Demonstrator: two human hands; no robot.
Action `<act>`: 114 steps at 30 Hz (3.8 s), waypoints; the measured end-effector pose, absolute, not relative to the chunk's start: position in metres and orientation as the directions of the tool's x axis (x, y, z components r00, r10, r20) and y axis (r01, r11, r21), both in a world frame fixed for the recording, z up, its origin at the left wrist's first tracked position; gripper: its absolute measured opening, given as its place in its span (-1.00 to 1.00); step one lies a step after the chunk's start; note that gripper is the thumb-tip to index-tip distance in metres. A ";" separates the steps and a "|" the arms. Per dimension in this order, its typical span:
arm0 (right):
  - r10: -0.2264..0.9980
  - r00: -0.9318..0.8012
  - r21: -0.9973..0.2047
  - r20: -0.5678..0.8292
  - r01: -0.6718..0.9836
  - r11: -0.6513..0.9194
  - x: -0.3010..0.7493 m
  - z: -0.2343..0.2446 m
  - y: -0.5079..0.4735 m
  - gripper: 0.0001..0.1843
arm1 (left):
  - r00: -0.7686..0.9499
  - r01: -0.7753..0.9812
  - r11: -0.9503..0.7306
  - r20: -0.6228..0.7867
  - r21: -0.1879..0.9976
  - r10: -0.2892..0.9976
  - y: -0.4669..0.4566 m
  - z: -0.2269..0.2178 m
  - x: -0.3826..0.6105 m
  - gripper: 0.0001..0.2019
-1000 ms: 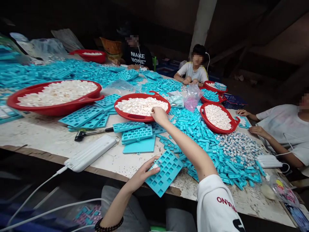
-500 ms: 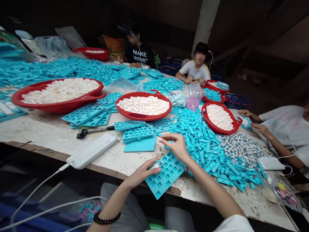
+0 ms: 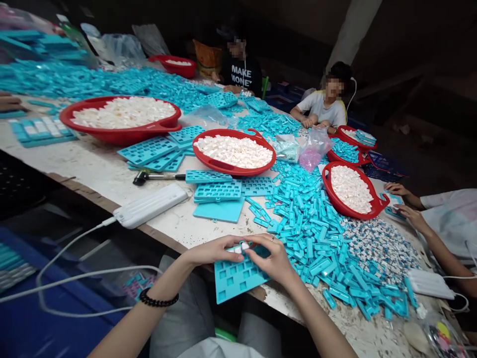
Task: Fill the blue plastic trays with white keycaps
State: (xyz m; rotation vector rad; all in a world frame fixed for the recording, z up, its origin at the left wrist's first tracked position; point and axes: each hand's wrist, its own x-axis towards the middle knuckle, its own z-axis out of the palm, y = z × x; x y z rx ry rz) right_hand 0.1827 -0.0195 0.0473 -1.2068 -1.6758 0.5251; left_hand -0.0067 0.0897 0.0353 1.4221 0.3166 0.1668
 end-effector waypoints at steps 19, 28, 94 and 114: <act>0.889 -0.087 -0.738 0.450 0.524 0.425 0.181 0.038 -0.028 -0.71 | 0.937 0.088 0.116 -0.122 0.989 0.328 0.083 0.039 -0.006 -0.50; 0.871 -0.097 -0.705 0.481 0.548 0.450 0.180 0.039 -0.028 -0.69 | 0.947 0.072 0.143 -0.113 0.987 0.301 0.084 0.040 -0.006 -0.48; 0.880 0.010 -0.703 0.475 0.606 0.373 0.198 0.071 -0.040 -0.65 | 0.850 0.260 0.037 -0.247 0.965 0.466 0.079 0.041 0.004 -0.50; 0.664 0.667 -0.256 0.339 0.744 -0.617 0.423 0.058 -0.075 -0.87 | 0.761 0.285 0.039 -0.251 0.958 0.598 0.083 0.034 0.003 -0.28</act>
